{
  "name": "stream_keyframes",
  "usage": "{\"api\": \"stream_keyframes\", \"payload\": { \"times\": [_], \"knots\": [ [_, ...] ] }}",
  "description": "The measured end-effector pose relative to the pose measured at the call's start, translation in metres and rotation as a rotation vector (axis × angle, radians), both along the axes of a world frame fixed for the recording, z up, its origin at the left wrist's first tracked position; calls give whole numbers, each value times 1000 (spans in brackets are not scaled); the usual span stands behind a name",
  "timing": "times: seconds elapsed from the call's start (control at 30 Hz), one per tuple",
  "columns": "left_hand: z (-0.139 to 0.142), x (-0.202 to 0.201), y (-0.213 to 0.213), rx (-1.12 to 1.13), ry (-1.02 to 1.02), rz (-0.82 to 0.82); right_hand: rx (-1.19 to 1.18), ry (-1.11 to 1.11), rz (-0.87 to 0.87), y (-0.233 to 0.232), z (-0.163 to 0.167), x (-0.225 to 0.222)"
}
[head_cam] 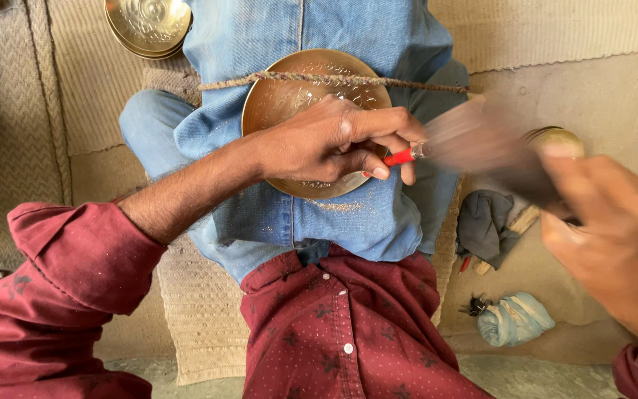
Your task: The person sits on the floor with a brass plate held against their lap by a rope strap, and decorates its surface by hammering a red-handled punch with a wooden mallet, repositioning the punch repeatedly to strike new spots on the plate.
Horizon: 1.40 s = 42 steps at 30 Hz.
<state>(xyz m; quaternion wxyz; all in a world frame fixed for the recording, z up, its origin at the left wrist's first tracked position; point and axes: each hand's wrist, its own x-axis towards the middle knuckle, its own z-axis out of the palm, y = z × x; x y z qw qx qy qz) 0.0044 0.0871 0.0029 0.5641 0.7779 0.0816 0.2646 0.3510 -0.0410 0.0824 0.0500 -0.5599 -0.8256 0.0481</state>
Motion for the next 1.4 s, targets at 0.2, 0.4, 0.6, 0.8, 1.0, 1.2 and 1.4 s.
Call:
{"api": "stream_keyframes", "payload": {
  "times": [0.2,0.4,0.6,0.8,1.0,1.2,1.4],
  "knots": [
    [0,0,1,37,-8,-13,-7,-303,63,7,3,-6],
    [-1,0,0,-30,16,26,-69,488,-132,3,-1,-14],
    [-1,1,0,-182,2,39,31,98,35,8,-10,-5],
    [1,3,0,-87,-19,58,119,155,-19,1,-19,14],
    [0,1,0,-103,12,31,-25,308,-141,-4,-12,5],
    [2,1,1,-25,-3,50,-125,449,-119,15,0,-18],
    [3,1,2,-24,-33,25,-34,174,-100,16,6,-19]
  ]
}}
